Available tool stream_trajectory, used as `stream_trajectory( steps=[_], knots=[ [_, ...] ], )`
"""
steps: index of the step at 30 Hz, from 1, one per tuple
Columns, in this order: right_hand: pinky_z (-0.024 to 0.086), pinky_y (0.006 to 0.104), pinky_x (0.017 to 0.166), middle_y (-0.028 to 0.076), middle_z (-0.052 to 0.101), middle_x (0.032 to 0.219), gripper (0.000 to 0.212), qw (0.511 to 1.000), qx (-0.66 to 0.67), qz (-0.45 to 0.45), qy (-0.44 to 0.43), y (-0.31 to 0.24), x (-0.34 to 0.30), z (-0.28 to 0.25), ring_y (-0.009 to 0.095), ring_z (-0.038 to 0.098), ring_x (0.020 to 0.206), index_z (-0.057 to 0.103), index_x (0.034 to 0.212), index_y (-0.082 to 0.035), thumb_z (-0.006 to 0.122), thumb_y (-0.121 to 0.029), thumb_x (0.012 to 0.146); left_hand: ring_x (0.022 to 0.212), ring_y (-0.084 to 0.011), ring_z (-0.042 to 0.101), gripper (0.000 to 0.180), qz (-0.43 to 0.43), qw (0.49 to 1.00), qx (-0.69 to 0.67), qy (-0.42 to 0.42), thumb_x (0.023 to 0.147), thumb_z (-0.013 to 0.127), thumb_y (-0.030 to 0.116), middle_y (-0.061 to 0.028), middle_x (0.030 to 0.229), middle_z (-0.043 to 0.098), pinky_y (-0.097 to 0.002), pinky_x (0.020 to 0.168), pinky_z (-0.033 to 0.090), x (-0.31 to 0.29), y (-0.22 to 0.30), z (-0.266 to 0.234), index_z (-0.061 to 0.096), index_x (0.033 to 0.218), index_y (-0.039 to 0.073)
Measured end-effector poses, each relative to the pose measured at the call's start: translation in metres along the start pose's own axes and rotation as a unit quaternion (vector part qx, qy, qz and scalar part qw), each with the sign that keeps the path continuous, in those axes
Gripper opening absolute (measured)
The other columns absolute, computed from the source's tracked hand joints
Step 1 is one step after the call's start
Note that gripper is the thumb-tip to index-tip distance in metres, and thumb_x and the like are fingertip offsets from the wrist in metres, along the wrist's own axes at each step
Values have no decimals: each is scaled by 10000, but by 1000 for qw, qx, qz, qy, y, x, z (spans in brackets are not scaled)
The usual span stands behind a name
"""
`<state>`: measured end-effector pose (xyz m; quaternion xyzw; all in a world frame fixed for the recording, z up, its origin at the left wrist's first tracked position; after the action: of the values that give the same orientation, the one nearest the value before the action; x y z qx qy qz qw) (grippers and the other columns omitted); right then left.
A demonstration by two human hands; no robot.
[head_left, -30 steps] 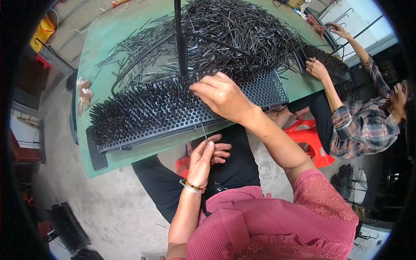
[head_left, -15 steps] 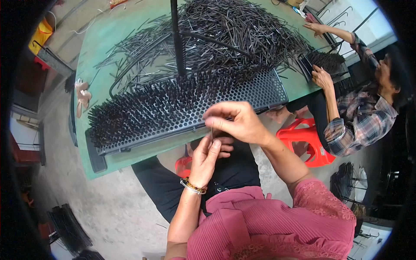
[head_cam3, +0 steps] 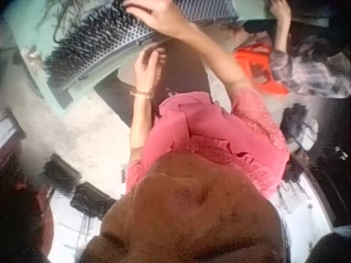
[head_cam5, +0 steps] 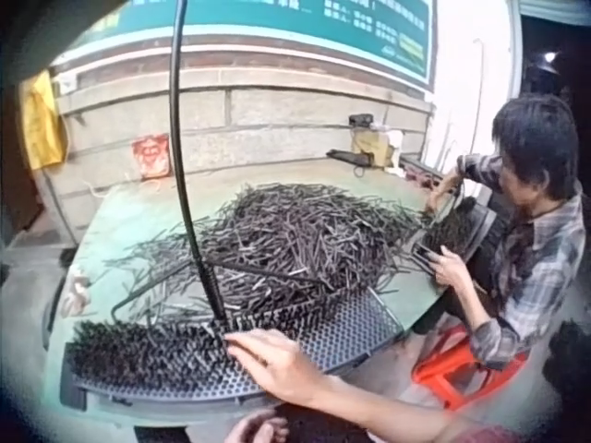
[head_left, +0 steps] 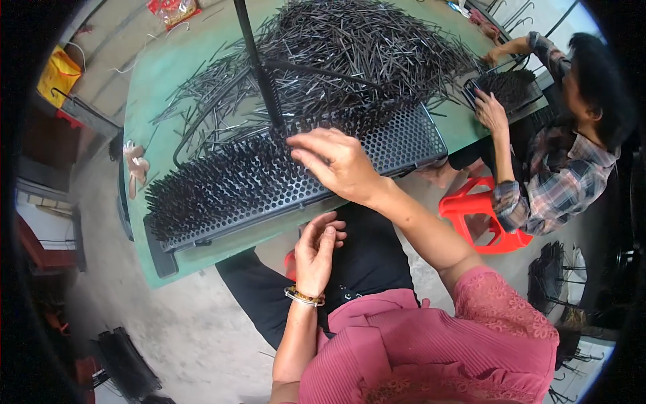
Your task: Manually inserting black bristles into a perforated base plate for assembly.
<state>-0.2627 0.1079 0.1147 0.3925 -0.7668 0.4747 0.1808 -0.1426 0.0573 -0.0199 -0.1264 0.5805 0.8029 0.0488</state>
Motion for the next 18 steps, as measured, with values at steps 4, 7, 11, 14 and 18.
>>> stream_trajectory(
  steps=[4,7,11,14,18],
  knots=[
    [410,338,708,85,619,872,183,994,-72,-66,-53,-10,-3,14,231,570,773,663,947,-33,678,-110,782,852,-114,604,280,-3,1000,10,-5,954,486,114,-98,1028,626,-235,753,495,0,-1,1,514,1195,-27],
    [397,353,708,66,583,909,173,988,-114,-95,-39,-17,-5,13,231,540,793,666,937,-45,679,-116,779,842,-123,600,276,-6,1000,11,0,941,508,112,-102,1005,629,-252,754,499,-1,-1,0,521,1177,-33],
    [394,352,716,67,588,924,185,981,-165,-93,-48,-18,-4,13,231,541,806,665,937,-45,686,-119,769,850,-117,600,274,-5,1000,20,-5,947,499,111,-97,1015,626,-242,755,495,-1,-2,-2,519,1182,-28],
    [403,350,750,77,602,989,230,986,-150,-74,-10,-19,-2,4,239,556,865,655,969,-38,693,-112,754,852,-117,599,271,-1,1000,27,-9,944,500,104,-95,1014,626,-241,754,495,-2,1,0,522,1179,-29],
    [453,343,737,93,623,935,264,986,-123,-63,94,-17,-19,-41,243,587,819,673,976,-45,713,-27,716,872,-132,603,210,91,989,98,62,931,499,51,-87,999,631,-245,769,493,-9,34,-10,571,1115,-21]
  ],
)
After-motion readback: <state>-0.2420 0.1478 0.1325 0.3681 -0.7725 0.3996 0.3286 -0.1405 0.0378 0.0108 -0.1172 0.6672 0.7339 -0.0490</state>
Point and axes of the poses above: each hand's wrist, its own x-axis towards the middle knuckle, its own z-axis out of the palm, y = z × x, the point moved 9 cm from there along x, towards the middle knuckle
